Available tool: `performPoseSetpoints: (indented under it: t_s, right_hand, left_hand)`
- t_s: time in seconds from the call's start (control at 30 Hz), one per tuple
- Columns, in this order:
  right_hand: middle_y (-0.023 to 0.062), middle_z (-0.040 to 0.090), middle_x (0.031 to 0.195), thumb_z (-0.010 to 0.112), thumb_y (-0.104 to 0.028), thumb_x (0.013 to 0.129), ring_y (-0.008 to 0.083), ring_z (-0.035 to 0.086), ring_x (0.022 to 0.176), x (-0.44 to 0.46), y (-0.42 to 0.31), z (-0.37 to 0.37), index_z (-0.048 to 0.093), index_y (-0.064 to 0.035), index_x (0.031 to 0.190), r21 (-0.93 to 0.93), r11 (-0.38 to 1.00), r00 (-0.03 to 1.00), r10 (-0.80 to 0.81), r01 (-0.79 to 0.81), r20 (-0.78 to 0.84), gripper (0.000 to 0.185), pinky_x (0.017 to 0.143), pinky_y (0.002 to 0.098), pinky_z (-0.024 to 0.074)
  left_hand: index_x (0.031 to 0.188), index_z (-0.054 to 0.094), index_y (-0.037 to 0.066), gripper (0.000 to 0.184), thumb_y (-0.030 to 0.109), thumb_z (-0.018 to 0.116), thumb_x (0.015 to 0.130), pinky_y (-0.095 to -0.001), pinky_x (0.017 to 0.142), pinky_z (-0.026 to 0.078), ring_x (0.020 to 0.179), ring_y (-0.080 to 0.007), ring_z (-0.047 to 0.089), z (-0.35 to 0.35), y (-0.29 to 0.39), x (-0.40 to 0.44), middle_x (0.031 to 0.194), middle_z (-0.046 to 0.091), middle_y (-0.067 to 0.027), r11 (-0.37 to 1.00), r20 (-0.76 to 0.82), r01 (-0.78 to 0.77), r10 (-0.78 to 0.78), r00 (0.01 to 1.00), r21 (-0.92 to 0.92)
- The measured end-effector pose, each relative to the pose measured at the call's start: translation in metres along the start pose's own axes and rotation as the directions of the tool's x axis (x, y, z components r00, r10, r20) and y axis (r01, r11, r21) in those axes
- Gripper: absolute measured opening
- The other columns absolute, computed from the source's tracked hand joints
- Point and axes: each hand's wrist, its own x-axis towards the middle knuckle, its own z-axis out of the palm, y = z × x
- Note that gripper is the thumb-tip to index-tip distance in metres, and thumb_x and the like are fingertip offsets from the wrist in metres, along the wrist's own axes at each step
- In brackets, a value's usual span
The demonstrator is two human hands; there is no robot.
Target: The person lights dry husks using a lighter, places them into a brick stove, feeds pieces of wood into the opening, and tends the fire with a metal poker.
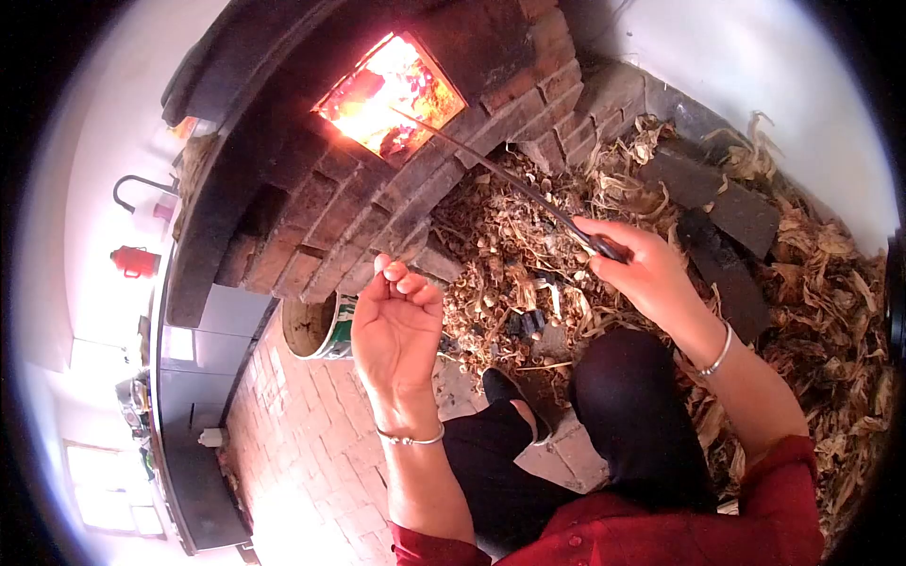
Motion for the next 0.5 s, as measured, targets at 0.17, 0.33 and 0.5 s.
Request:
performPoseSetpoints:
  t_s: [0.17, 0.33, 0.5]
  right_hand:
    - [-0.0012, 0.048, 0.057, 0.055, -0.011, 0.081, 0.0057, 0.038, 0.045, 0.037, -0.006, 0.015, 0.055, -0.0107, 0.125, -0.036, 0.999, 0.999, 0.040, -0.040, 0.006, 0.044, 0.044, 0.0252, 0.0306]
    - [0.0026, 0.052, 0.057, 0.055, -0.009, 0.077, 0.0073, 0.042, 0.045, 0.072, -0.017, 0.024, 0.057, -0.0051, 0.122, 0.067, 0.998, 0.999, 0.015, -0.017, 0.034, 0.045, 0.043, 0.0263, 0.0325]
    - [0.0088, 0.061, 0.063, 0.055, -0.006, 0.073, 0.0109, 0.048, 0.047, 0.102, -0.025, 0.036, 0.060, -0.0036, 0.117, 0.126, 0.992, 1.000, 0.005, -0.007, 0.011, 0.044, 0.045, 0.0284, 0.0372]
  left_hand:
    - [0.102, 0.055, 0.003, 0.018, 0.007, 0.041, 0.092, -0.0293, 0.071, 0.039, 0.077, -0.0148, 0.049, 0.000, -0.001, 0.001, 0.087, 0.054, -0.0037, 1.000, 0.018, 0.018, -0.018, 1.000, 0.015]
    - [0.102, 0.055, 0.003, 0.017, 0.007, 0.041, 0.092, -0.0291, 0.070, 0.039, 0.076, -0.0147, 0.048, 0.002, -0.002, 0.002, 0.087, 0.054, -0.0038, 1.000, -0.014, 0.006, -0.006, 1.000, 0.018]
    - [0.101, 0.055, 0.004, 0.016, 0.007, 0.041, 0.092, -0.0292, 0.071, 0.039, 0.076, -0.0149, 0.049, 0.004, -0.005, 0.002, 0.086, 0.054, -0.0042, 0.999, -0.025, 0.006, -0.005, 1.000, 0.043]
